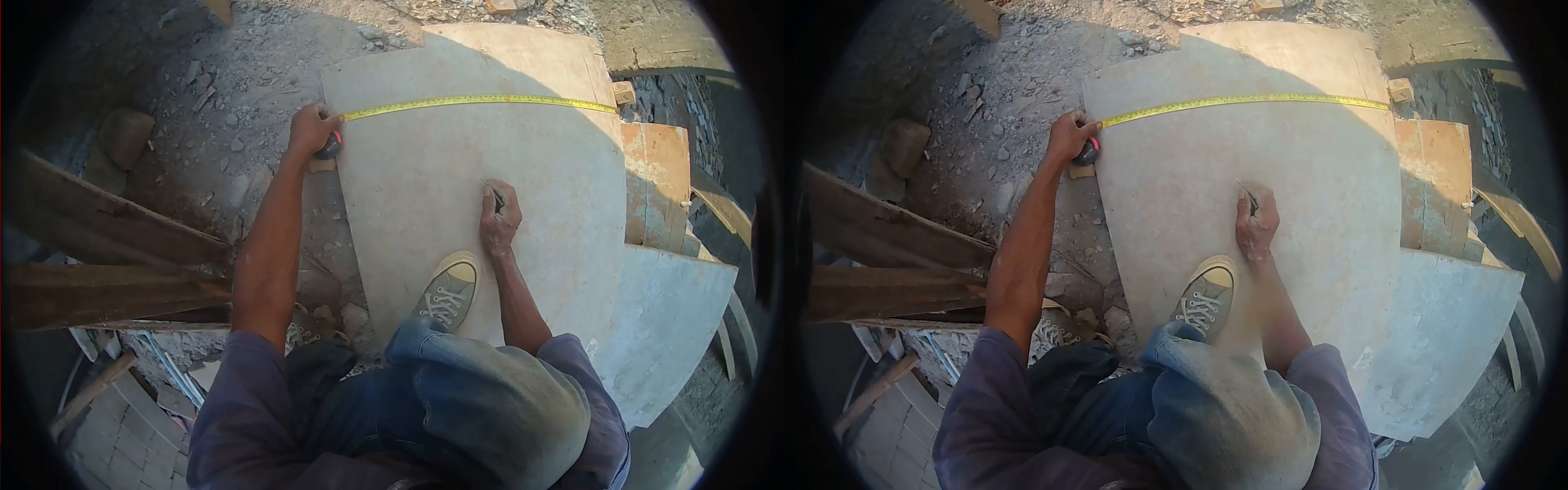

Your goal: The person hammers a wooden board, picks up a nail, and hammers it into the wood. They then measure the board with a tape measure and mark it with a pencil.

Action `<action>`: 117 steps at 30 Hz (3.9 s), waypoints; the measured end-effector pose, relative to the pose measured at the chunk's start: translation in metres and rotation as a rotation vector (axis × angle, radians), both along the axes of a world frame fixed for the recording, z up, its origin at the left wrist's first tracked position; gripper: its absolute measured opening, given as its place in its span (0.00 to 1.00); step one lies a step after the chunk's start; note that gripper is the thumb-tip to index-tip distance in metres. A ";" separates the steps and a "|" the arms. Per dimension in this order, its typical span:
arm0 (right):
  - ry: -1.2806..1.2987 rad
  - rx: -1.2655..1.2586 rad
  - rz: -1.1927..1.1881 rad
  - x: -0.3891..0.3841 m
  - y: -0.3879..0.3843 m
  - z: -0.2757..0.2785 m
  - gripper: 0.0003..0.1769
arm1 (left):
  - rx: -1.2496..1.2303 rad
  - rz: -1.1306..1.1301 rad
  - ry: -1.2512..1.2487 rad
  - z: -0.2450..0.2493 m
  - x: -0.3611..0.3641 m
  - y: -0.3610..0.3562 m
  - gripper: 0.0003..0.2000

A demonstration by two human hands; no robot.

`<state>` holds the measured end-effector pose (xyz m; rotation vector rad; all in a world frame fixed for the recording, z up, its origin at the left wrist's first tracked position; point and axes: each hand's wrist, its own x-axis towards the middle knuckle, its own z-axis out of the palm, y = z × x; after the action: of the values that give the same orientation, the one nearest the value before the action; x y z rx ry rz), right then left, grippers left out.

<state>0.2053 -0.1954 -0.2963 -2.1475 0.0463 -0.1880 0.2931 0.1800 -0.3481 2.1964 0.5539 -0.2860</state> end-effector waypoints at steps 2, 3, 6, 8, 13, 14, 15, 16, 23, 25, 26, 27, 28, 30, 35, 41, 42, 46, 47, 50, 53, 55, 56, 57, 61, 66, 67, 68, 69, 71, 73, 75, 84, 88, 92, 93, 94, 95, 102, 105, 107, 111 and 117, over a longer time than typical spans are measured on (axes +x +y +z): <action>-0.036 -0.079 0.020 0.004 0.000 -0.007 0.07 | 0.009 -0.036 -0.024 0.001 0.001 0.001 0.11; -0.086 -0.174 0.020 0.004 0.000 -0.009 0.08 | 0.018 -0.036 -0.019 0.002 0.001 0.001 0.11; -0.061 -0.181 0.011 0.005 0.001 -0.010 0.08 | 0.067 -0.031 0.022 0.012 0.006 0.003 0.10; -0.062 -0.177 0.015 0.006 0.003 -0.009 0.09 | 0.126 -0.025 0.108 0.017 0.009 0.004 0.09; -0.062 -0.216 0.037 0.006 0.003 -0.005 0.09 | 0.137 -0.058 0.156 0.024 0.011 0.006 0.08; -0.065 -0.211 0.036 0.007 0.004 -0.004 0.09 | 0.154 -0.068 0.164 0.025 0.011 0.006 0.08; -0.065 -0.207 0.037 0.006 0.004 -0.004 0.08 | 0.155 -0.061 0.164 0.025 0.012 0.006 0.08; -0.066 -0.205 0.048 0.006 0.005 -0.002 0.08 | 0.151 -0.062 0.166 0.025 0.013 0.005 0.08; -0.077 -0.212 0.013 0.008 0.006 0.000 0.08 | 0.119 -0.054 0.130 0.009 0.012 0.010 0.09; -0.062 -0.232 -0.002 0.016 0.002 0.000 0.07 | 0.119 -0.061 0.122 0.005 0.012 0.012 0.09; -0.076 -0.214 -0.012 0.024 0.001 -0.001 0.07 | 0.104 -0.078 0.115 0.006 0.013 0.012 0.09; -0.088 -0.190 -0.019 0.034 -0.001 -0.001 0.07 | 0.085 -0.079 0.142 0.006 0.014 0.013 0.09; -0.088 -0.199 -0.030 0.045 -0.003 -0.001 0.07 | 0.070 -0.078 0.172 0.007 0.015 0.015 0.09; -0.092 -0.110 -0.096 0.077 -0.002 0.002 0.07 | 0.082 -0.104 0.149 -0.001 0.015 0.021 0.10; -0.261 -0.084 -0.070 0.146 0.004 0.014 0.08 | 0.100 -0.105 0.153 0.000 0.015 0.017 0.10; -0.303 -0.254 0.047 0.182 0.015 0.003 0.03 | 0.025 -0.078 0.180 0.002 0.013 0.018 0.10; -0.303 -0.255 0.048 0.182 0.015 0.000 0.03 | 0.024 -0.089 0.153 -0.001 0.013 0.019 0.10; -0.306 -0.344 0.094 0.180 0.013 -0.007 0.02 | -0.010 -0.093 0.127 -0.005 0.013 0.022 0.09; -0.309 -0.343 0.085 0.179 0.012 -0.008 0.02 | -0.014 -0.097 0.129 -0.003 0.014 0.021 0.09; -0.373 -0.349 0.072 0.176 0.012 -0.008 0.03 | -0.062 -0.062 0.197 0.000 0.014 0.020 0.09; -0.383 -0.249 -0.225 0.167 0.012 -0.003 0.04 | -0.070 -0.098 0.131 -0.003 0.012 0.023 0.09; -0.384 -0.234 -0.284 0.166 0.008 -0.009 0.03 | -0.054 -0.072 0.117 -0.006 0.011 0.022 0.09; -0.379 -0.206 -0.330 0.166 0.006 -0.009 0.03 | -0.062 -0.083 0.113 -0.003 0.012 0.019 0.09; -0.383 -0.212 -0.336 0.168 0.005 -0.010 0.03 | -0.069 -0.076 0.121 -0.001 0.012 0.019 0.09; -0.414 -0.258 -0.206 0.167 0.008 -0.009 0.02 | -0.067 -0.068 0.133 -0.001 0.011 0.021 0.09; -0.399 -0.294 -0.182 0.168 0.008 -0.010 0.01 | -0.045 -0.056 0.149 0.002 0.013 0.019 0.09; -0.382 -0.310 -0.174 0.168 0.008 -0.009 0.01 | -0.043 -0.072 0.169 0.003 0.013 0.019 0.09; -0.364 -0.325 -0.165 0.169 0.008 -0.009 0.01 | -0.040 -0.086 0.190 0.003 0.013 0.020 0.09; -0.330 -0.326 -0.182 0.169 0.009 -0.009 0.02 | -0.029 -0.071 0.195 -0.001 0.011 0.021 0.09; -0.303 -0.280 -0.175 0.168 0.011 -0.003 0.02 | -0.067 -0.050 0.119 -0.006 0.009 0.021 0.08; -0.283 -0.237 -0.172 0.167 0.012 0.001 0.04 | -0.074 -0.034 0.121 -0.004 0.008 0.022 0.08; -0.267 -0.284 -0.155 0.168 0.008 0.001 0.04 | -0.096 -0.030 0.123 -0.009 0.009 0.020 0.08; -0.305 -0.399 -0.154 0.166 0.008 -0.005 0.06 | -0.107 -0.065 0.107 -0.003 0.009 0.019 0.08; -0.325 -0.418 -0.152 0.165 0.008 -0.001 0.06 | -0.068 -0.041 0.124 -0.004 0.010 0.018 0.09; -0.289 -0.355 -0.154 0.168 0.006 -0.009 0.05 | -0.037 -0.062 0.118 0.000 0.009 0.020 0.09; -0.304 -0.353 -0.148 0.168 0.006 -0.008 0.05 | -0.061 -0.053 0.120 -0.004 0.008 0.020 0.09; -0.320 -0.351 -0.142 0.168 0.006 -0.008 0.05 | -0.047 -0.041 0.127 -0.008 0.008 0.022 0.09; -0.360 -0.364 -0.138 0.169 0.007 -0.007 0.05 | -0.051 -0.042 0.106 -0.008 0.008 0.022 0.10; -0.347 -0.339 -0.126 0.168 0.006 -0.006 0.02 | -0.036 -0.063 0.114 -0.004 0.009 0.018 0.10; -0.327 -0.336 -0.116 0.167 0.009 -0.004 0.02 | -0.058 -0.037 0.125 0.003 0.009 0.016 0.10; -0.302 -0.311 -0.154 0.166 0.011 -0.002 0.03 | -0.090 0.008 0.151 0.006 0.009 0.017 0.10; -0.291 -0.302 -0.149 0.166 0.008 -0.007 0.05 | -0.007 -0.065 0.127 -0.004 0.012 0.024 0.10; -0.252 -0.312 -0.151 0.167 0.006 -0.010 0.06 | -0.013 -0.115 0.138 -0.002 0.014 0.027 0.09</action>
<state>0.3719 -0.1898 -0.3059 -2.4139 0.0347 -0.5856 0.3072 0.2065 -0.3503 2.2106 0.5002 -0.5035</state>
